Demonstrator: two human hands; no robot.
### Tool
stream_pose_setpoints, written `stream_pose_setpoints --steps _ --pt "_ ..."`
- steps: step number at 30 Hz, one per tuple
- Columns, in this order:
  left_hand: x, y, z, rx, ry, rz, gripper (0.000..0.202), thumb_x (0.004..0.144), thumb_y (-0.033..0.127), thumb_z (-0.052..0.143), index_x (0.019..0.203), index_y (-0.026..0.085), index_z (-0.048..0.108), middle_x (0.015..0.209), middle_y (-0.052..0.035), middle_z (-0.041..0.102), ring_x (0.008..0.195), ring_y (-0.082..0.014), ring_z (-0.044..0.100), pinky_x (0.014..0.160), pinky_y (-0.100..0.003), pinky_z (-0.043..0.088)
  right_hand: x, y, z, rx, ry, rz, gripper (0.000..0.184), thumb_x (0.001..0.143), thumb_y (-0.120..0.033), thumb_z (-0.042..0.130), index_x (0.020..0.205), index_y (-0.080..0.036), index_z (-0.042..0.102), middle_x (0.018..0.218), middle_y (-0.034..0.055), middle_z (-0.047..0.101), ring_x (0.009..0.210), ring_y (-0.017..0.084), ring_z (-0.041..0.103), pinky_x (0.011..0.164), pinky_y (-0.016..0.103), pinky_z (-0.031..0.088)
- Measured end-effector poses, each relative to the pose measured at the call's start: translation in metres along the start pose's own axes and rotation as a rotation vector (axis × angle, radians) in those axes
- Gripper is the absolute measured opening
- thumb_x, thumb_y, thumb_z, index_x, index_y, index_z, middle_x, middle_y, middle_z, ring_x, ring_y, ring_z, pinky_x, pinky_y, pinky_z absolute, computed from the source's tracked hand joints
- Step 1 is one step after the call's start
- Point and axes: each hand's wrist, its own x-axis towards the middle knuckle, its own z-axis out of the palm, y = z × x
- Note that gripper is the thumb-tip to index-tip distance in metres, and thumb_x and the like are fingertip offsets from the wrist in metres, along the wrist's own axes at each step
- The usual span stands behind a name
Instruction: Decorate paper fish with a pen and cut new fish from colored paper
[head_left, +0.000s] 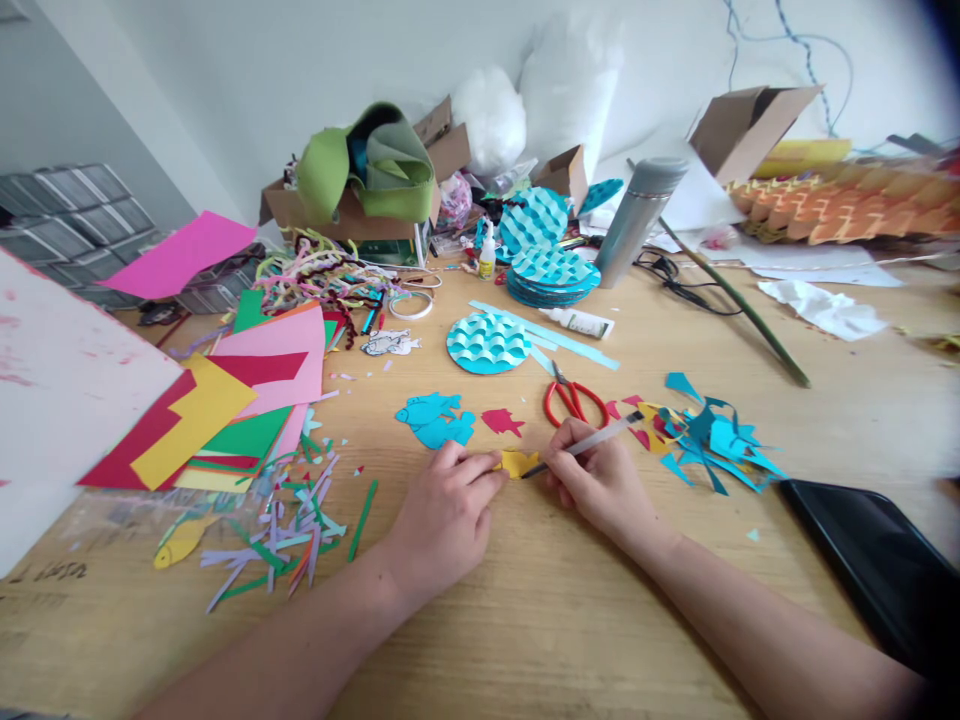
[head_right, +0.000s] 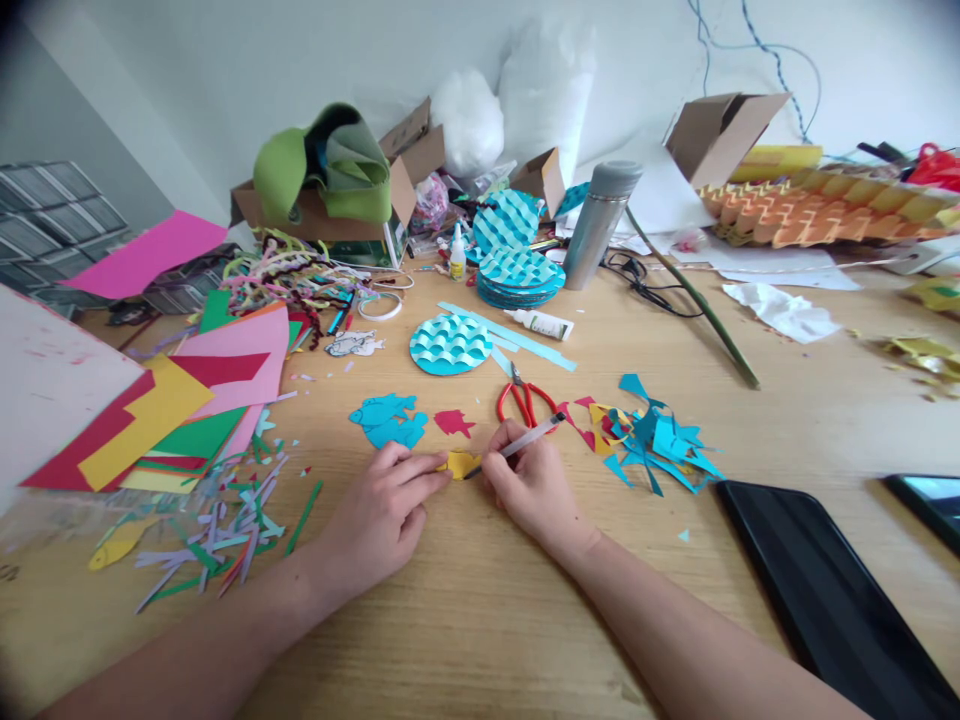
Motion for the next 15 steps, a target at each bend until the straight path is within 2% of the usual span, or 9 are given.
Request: stream_pose_setpoints --steps 4,10,15 --pt "0.0008 -0.0001 0.0 0.002 -0.003 -0.003 0.049 0.077 -0.001 0.05 0.117 0.022 0.066 0.126 -0.0029 0.063 0.104 -0.0237 0.048 0.094 -0.045 0.049 -0.0007 0.0005 -0.0008 -0.02 0.022 -0.019 0.012 0.072 -0.024 0.056 0.066 -0.022 0.046 0.047 -0.0056 0.049 0.036 0.009 0.045 0.036 0.019 0.03" --pt "0.0005 0.0003 -0.0003 0.016 -0.013 -0.006 0.047 0.077 -0.001 0.05 0.118 0.019 0.065 0.126 -0.0034 0.063 0.104 -0.0242 0.047 0.095 -0.045 0.049 -0.0001 0.0018 0.0006 -0.026 -0.01 -0.02 0.013 0.075 -0.025 0.057 0.068 -0.022 0.046 0.048 -0.0051 0.051 0.037 0.009 0.046 0.036 0.019 0.031" --pt "0.0003 0.0001 -0.0001 0.007 -0.007 0.0 0.048 0.078 -0.001 0.05 0.117 0.02 0.066 0.127 -0.0023 0.063 0.104 -0.0239 0.047 0.095 -0.044 0.048 0.0008 0.0045 0.0005 -0.023 -0.025 -0.029 0.012 0.075 -0.024 0.056 0.069 -0.022 0.046 0.048 -0.0056 0.052 0.037 0.009 0.046 0.036 0.019 0.032"
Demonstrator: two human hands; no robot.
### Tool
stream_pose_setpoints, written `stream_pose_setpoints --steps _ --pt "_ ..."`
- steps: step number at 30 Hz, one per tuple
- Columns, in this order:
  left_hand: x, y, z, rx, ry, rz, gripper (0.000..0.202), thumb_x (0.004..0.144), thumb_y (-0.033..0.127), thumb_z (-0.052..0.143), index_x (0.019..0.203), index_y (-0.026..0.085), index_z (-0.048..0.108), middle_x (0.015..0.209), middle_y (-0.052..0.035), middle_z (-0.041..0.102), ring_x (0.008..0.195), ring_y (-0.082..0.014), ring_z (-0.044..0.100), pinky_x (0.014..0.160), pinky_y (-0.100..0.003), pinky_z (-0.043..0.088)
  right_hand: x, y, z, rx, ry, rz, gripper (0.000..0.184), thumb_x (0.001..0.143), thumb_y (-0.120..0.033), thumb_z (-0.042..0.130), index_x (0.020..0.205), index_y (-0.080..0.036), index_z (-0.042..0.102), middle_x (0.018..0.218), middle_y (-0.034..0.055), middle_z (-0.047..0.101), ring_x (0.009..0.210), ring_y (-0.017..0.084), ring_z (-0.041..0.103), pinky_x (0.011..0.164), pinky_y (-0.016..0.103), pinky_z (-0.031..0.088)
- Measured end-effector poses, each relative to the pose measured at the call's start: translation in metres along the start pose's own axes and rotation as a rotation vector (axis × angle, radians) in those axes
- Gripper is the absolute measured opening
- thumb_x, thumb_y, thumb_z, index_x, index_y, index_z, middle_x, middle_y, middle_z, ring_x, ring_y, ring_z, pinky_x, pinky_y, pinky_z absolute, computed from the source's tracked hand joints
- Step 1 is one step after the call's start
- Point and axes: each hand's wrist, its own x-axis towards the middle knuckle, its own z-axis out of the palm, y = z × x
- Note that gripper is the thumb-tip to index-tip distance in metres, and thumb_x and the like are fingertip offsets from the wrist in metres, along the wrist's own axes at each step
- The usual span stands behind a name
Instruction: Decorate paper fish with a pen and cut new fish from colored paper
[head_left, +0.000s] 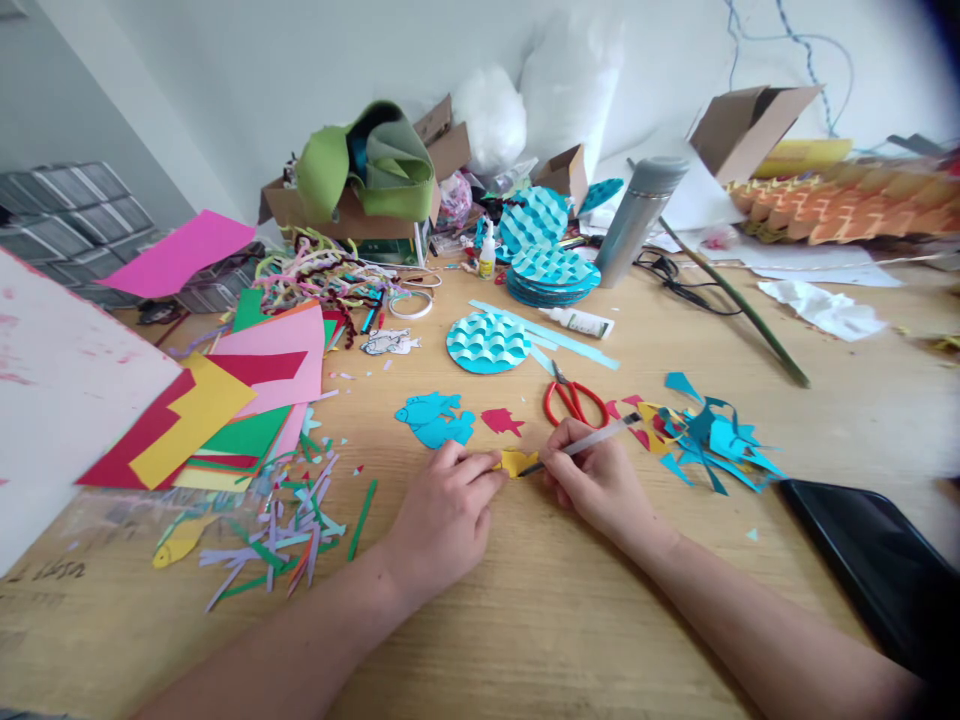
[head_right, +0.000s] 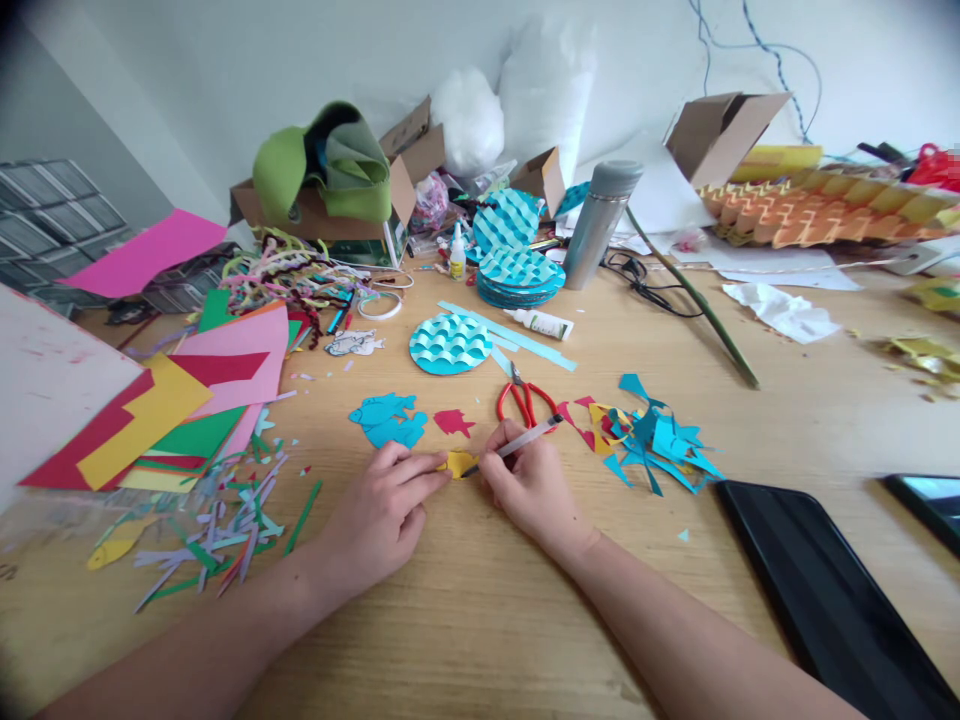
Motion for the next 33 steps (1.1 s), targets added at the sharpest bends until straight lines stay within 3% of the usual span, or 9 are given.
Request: stream_pose_setpoints --steps 16,33 --pt "-0.0008 -0.0014 0.0011 -0.002 0.0 0.002 0.047 0.078 0.0 0.049 0.117 0.019 0.066 0.126 -0.0033 0.063 0.104 -0.0243 0.047 0.094 -0.045 0.048 0.0 -0.0014 -0.0021 -0.048 0.102 -0.031 0.013 0.072 -0.026 0.055 0.064 -0.022 0.046 0.049 -0.0051 0.048 0.037 0.008 0.043 0.037 0.02 0.029" --pt "0.0005 -0.0008 0.0012 -0.009 0.009 -0.001 0.048 0.077 -0.001 0.05 0.117 0.02 0.066 0.127 -0.0021 0.063 0.103 -0.0239 0.047 0.094 -0.044 0.048 0.0006 -0.0009 -0.002 -0.06 0.024 -0.037 0.012 0.074 -0.026 0.055 0.067 -0.021 0.047 0.049 -0.0042 0.052 0.038 0.009 0.045 0.037 0.02 0.031"
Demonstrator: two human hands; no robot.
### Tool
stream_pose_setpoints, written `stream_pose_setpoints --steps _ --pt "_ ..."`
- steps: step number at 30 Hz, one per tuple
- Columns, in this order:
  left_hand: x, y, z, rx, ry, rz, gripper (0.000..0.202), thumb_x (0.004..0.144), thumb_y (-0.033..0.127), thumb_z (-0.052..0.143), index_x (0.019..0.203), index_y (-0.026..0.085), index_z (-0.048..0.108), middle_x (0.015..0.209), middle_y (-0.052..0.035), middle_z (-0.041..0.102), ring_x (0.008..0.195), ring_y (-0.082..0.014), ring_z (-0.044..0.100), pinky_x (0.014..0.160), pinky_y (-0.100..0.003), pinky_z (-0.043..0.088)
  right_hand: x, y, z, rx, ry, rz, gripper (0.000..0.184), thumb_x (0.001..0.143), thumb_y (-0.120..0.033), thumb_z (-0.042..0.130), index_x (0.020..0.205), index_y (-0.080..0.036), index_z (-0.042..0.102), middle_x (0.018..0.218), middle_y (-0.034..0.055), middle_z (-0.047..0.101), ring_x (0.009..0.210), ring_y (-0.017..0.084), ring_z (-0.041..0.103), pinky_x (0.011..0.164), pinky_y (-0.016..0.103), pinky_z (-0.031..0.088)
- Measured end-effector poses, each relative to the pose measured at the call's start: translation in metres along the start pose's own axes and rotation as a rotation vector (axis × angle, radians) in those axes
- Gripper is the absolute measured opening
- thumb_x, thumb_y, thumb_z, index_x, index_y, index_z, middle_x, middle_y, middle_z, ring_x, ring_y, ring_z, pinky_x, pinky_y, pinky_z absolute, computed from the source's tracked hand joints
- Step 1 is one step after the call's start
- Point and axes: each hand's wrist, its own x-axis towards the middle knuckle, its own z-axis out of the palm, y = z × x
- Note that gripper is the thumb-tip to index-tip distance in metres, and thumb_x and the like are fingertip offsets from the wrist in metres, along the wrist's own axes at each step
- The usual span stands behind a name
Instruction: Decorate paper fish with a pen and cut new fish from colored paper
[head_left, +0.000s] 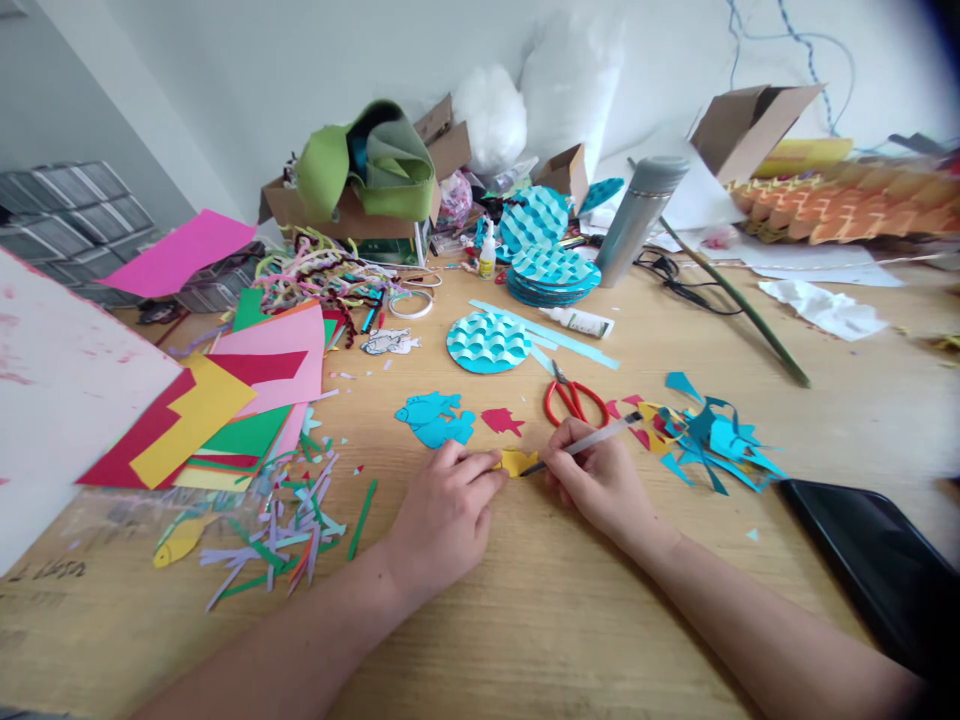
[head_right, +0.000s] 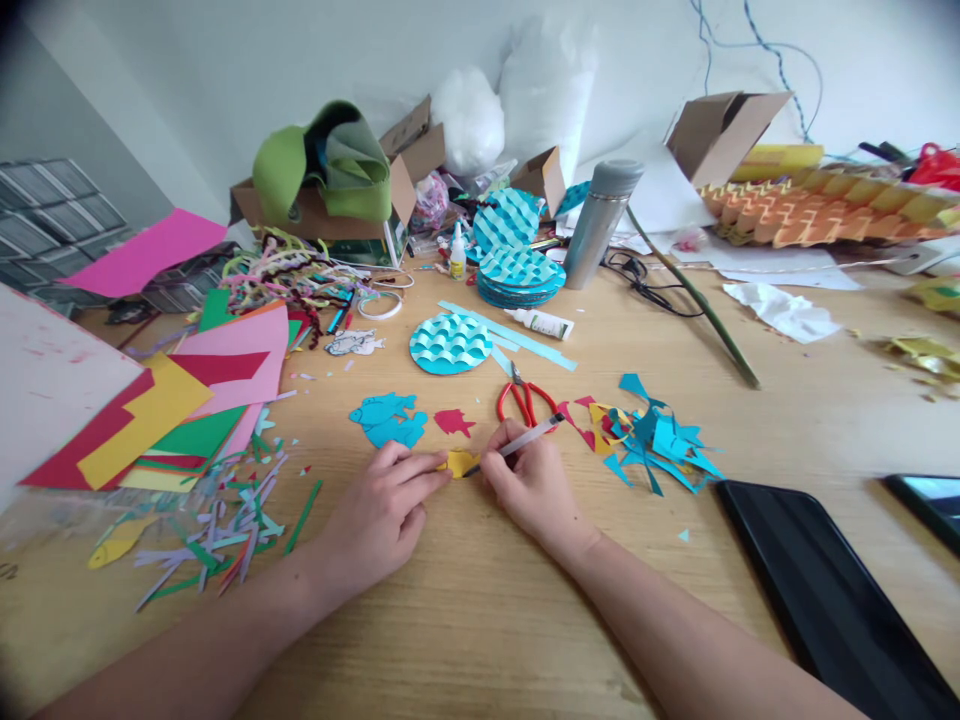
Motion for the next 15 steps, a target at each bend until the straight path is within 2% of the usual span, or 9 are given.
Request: stream_pose_setpoints --steps 15 --pt "-0.0005 0.0009 -0.0016 0.002 -0.006 -0.004 0.048 0.077 0.0 0.05 0.117 0.019 0.066 0.126 -0.0035 0.064 0.103 -0.024 0.048 0.093 -0.045 0.049 0.0001 -0.0015 -0.0002 0.03 0.038 0.045 0.01 0.07 -0.024 0.055 0.066 -0.022 0.047 0.047 -0.0052 0.049 0.037 0.009 0.044 0.037 0.02 0.03"
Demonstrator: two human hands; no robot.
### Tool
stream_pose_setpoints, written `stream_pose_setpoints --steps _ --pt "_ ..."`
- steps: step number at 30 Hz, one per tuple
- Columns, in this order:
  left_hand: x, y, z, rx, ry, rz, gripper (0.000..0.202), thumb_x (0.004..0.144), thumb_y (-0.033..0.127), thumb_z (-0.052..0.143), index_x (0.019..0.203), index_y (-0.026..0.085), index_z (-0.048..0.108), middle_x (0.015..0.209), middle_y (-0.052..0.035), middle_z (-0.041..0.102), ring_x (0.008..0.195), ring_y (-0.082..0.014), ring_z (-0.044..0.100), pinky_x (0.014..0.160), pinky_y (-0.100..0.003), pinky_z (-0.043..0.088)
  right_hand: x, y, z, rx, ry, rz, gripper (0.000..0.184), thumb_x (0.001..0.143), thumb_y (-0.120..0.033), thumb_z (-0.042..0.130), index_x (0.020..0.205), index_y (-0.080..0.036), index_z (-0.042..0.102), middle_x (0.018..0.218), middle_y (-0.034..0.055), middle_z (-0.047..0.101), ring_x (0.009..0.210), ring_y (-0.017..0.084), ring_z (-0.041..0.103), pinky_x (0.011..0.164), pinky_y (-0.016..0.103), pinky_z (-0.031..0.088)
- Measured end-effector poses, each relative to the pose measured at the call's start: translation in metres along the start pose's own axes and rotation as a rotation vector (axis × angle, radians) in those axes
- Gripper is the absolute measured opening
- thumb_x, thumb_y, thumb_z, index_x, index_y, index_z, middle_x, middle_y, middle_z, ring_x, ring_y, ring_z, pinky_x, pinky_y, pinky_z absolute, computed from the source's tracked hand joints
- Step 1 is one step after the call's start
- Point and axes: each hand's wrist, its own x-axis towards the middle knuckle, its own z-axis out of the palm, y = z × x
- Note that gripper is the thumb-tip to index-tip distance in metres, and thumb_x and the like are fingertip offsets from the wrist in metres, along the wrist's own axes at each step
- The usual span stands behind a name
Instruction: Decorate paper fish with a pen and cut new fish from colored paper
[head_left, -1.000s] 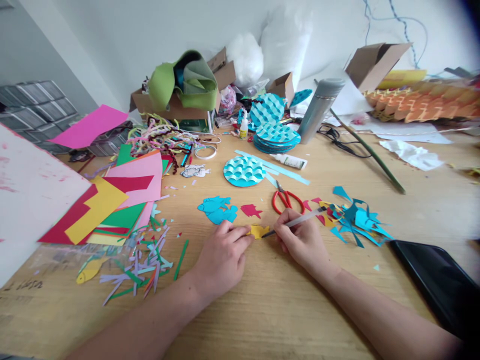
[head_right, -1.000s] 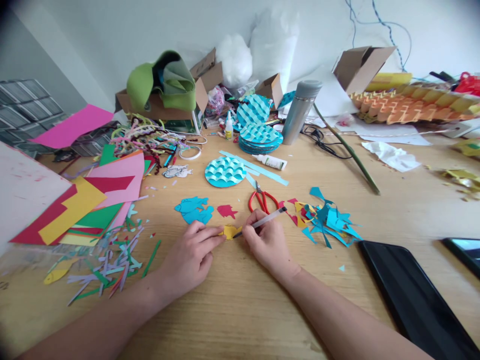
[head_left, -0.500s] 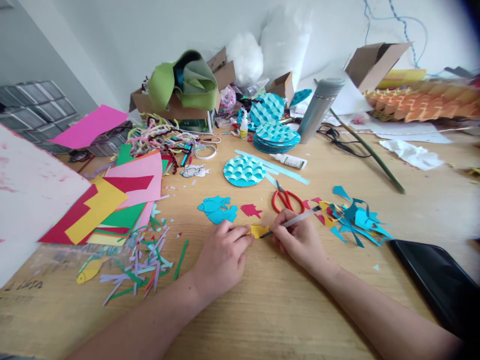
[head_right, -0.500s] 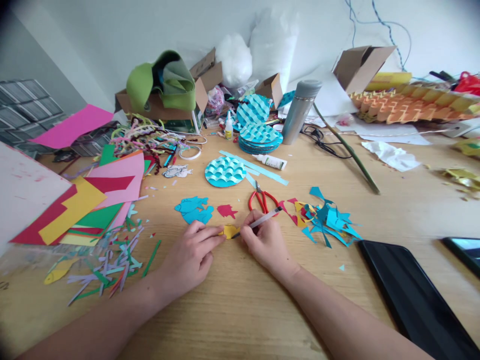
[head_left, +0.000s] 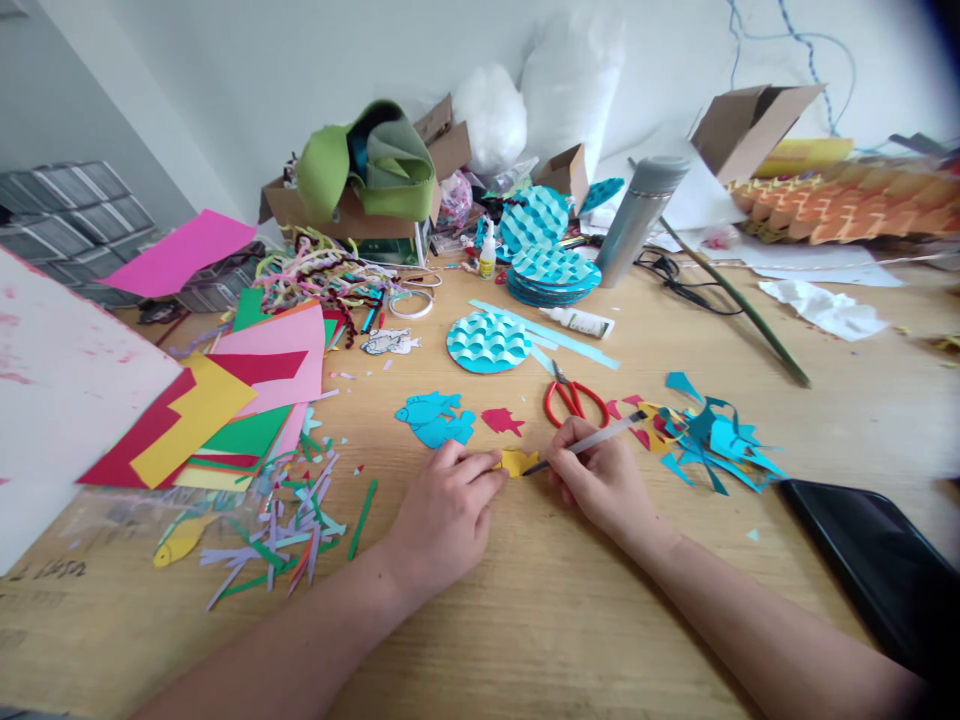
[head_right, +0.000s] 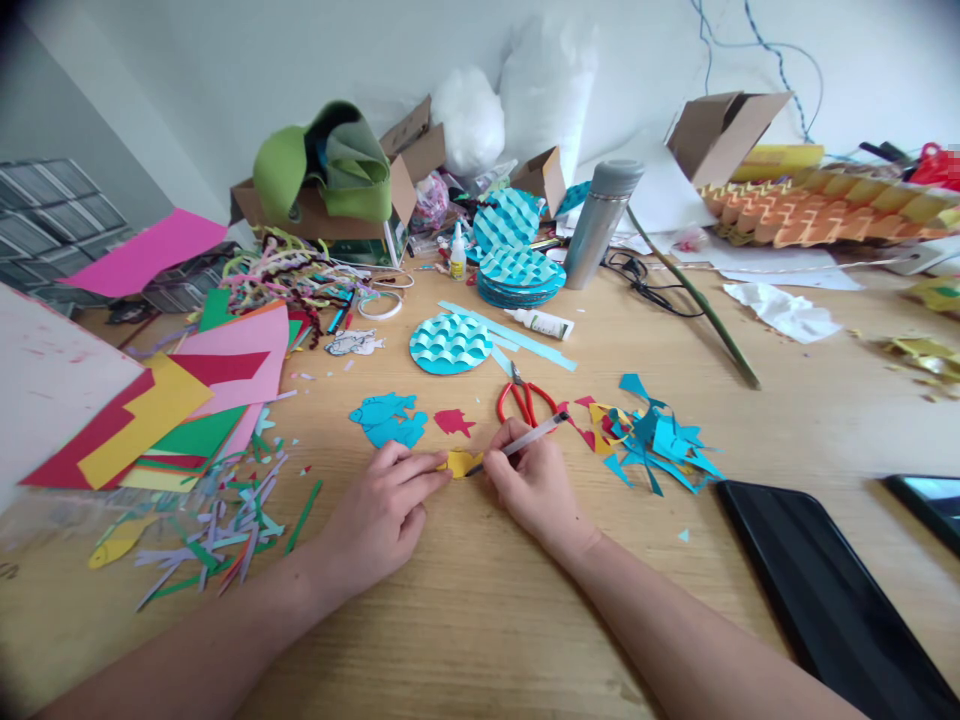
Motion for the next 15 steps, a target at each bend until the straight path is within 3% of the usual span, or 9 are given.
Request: stream_pose_setpoints --steps 15 --pt "0.0006 -0.0004 0.0006 0.01 -0.01 -0.002 0.047 0.078 0.0 0.05 0.117 0.02 0.066 0.127 -0.0029 0.063 0.104 -0.0241 0.048 0.094 -0.045 0.048 -0.0005 0.0001 -0.0008 -0.047 0.014 -0.011 0.012 0.071 -0.027 0.055 0.065 -0.022 0.047 0.047 -0.0042 0.05 0.037 0.01 0.044 0.037 0.021 0.029"
